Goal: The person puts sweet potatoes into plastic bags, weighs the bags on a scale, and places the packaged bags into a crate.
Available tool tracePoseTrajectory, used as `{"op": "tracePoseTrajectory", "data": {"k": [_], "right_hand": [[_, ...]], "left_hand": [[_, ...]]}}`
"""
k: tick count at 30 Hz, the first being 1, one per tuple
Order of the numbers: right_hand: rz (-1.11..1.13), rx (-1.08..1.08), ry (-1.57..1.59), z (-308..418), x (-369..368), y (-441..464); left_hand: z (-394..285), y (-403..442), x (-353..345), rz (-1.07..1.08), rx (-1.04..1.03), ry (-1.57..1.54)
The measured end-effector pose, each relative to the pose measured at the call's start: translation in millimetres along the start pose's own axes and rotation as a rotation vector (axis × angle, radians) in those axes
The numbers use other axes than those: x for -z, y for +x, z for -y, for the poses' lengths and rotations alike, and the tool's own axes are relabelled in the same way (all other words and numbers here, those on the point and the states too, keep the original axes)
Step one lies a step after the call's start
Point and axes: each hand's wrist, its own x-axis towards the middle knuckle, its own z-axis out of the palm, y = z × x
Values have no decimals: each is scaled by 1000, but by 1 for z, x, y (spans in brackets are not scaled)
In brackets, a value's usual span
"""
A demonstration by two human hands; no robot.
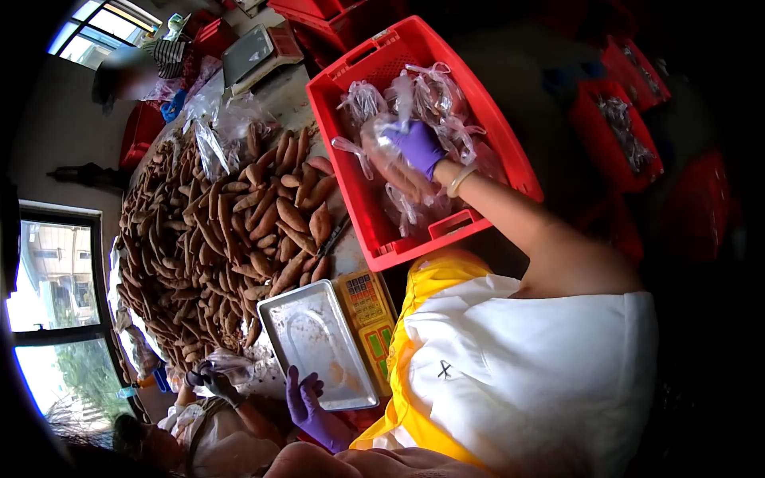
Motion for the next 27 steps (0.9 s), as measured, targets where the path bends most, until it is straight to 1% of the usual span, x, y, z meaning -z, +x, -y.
{"op": "tracePoseTrajectory", "data": {"k": [2,3,5,6,7,8,9,10,12,13,14,15,16,17,19,20,22,24,25,27], "right_hand": [[-208,119,32,-55,11,51],[-196,120,35,-65,9,66],[-180,-10,-134,-78,1,85],[-170,-13,-129,-110,-8,92],[-129,170,-385,-127,-22,89],[-67,167,-670,-143,-26,89],[-6,186,-952,-136,-30,82],[-1,195,-940,-137,-33,92],[278,111,-1129,-151,-38,122],[480,-5,-1136,-124,-36,124],[678,-116,-1142,-81,-29,122],[527,-22,-1254,-63,-35,118],[352,-62,-1222,-45,-47,123],[228,233,-1132,-35,-64,125],[151,562,-855,-11,-109,133],[202,602,-690,10,-140,134],[359,568,-461,48,-199,124],[406,820,-256,49,-275,115],[625,709,-109,82,-290,86],[768,853,-21,77,-358,52]], "left_hand": [[6,0,-6,17,33,-8],[8,1,-9,39,60,-14],[7,4,-16,45,72,-21],[4,7,-20,64,82,-30],[1,8,-26,59,83,-29],[4,8,-26,94,99,-19],[4,6,-28,106,123,-19],[5,4,-31,115,143,-20],[19,-5,-28,97,172,-51],[28,-10,-25,78,205,-84],[35,-15,-24,56,234,-124],[40,-21,-21,24,291,-104],[41,-26,-21,-17,324,-86],[43,-31,-20,-47,359,-103],[43,-37,-20,-95,395,-129],[41,-39,-21,-121,404,-168],[39,-39,-22,-187,415,-215],[39,-40,-20,-228,424,-170],[38,-41,-19,-292,437,-175],[32,-44,-19,-339,412,-173]]}}
